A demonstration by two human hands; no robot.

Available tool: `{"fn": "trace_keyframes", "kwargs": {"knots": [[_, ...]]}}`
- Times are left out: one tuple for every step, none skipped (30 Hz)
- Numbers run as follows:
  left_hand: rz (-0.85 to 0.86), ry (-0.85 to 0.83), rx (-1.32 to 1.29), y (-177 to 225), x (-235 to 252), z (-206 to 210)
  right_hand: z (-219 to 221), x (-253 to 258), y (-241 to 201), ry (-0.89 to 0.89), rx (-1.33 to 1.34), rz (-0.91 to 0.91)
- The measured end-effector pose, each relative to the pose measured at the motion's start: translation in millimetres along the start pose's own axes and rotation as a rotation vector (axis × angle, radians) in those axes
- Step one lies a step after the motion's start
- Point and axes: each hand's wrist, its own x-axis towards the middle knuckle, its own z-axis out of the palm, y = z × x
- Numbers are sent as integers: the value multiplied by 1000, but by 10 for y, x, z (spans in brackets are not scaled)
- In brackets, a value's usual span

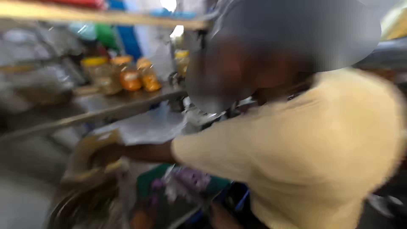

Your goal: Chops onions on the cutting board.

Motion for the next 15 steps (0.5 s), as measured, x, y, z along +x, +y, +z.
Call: {"fn": "trace_keyframes", "kwargs": {"knots": [[6,-20,22,-36,9,29,21,32,-11,-45,-36,30],[30,-74,31,-102,68,35,61,117,-6,-53,-75,18],[30,-164,48,-168,146,18,108,200,2,-43,-92,-12],[23,-247,78,-223,200,1,139,238,2,-37,-96,-37],[20,-286,98,-258,233,-2,152,248,-3,-46,-99,-41],[10,-280,88,-265,252,-2,165,257,-1,-53,-95,-40],[-21,-258,56,-240,257,-14,190,272,6,-60,-82,-38],[-49,-213,3,-210,229,-22,232,286,16,-69,-77,-39],[-71,-136,-75,-192,159,-8,286,290,37,-91,-84,-47],[-92,-51,-164,-183,79,18,340,284,48,-115,-99,-73],[-117,19,-256,-158,-5,26,386,265,29,-126,-119,-132],[-153,67,-330,-106,-98,1,393,203,-75,-120,-140,-224],[-181,102,-374,-52,-189,-40,300,75,-362,-118,-173,-322],[-186,135,-388,-1,-276,-88,61,-121,-890,-195,-244,-330],[-178,168,-380,21,-356,-110,-277,-318,-1617,-410,-378,-137]]}}
